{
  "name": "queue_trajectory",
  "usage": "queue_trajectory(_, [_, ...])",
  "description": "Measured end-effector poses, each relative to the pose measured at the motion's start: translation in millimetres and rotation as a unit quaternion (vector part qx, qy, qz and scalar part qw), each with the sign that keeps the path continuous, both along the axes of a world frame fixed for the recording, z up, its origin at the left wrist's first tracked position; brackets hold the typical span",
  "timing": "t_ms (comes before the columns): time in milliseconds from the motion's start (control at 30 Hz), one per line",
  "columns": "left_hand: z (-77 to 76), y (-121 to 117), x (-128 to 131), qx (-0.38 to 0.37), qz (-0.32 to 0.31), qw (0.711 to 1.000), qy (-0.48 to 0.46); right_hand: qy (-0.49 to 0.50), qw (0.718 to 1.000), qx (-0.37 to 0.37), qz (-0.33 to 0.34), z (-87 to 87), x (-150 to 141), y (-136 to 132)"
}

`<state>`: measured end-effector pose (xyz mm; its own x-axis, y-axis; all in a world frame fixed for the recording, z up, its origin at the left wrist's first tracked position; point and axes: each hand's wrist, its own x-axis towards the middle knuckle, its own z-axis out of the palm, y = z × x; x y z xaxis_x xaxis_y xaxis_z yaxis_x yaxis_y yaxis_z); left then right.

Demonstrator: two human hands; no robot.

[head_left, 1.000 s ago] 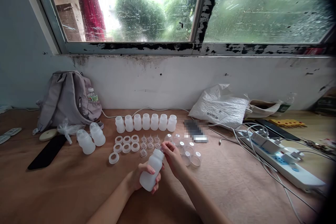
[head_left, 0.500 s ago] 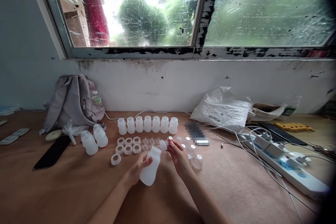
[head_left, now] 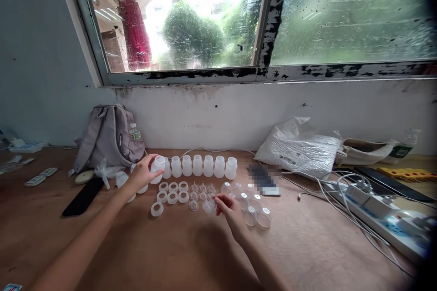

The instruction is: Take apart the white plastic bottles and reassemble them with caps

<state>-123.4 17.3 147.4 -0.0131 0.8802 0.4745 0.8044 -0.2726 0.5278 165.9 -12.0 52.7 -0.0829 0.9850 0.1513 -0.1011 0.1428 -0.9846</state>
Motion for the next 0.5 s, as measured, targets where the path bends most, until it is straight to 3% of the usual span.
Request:
queue_trajectory(100, [-4.4, 15, -10, 0.01, 0.063, 0.997, 0.049, -0.153, 0.983, 0.101, -0.006, -3.8, -4, -4])
queue_trajectory(200, [-21.0, 27, -10, 0.026, 0.1, 0.995, 0.015, -0.276, 0.943, 0.188, 0.001, -7.6, -7, -10])
queue_trajectory(367, [-57.6, 42, -3, 0.045, 0.151, 0.986, -0.047, -0.375, 0.903, 0.21, 0.017, -11.6, -9, -15])
queue_trajectory(500, [-75.7, 48, 1, 0.064, 0.165, 0.982, -0.067, -0.413, 0.89, 0.189, 0.023, -11.6, -8, -17])
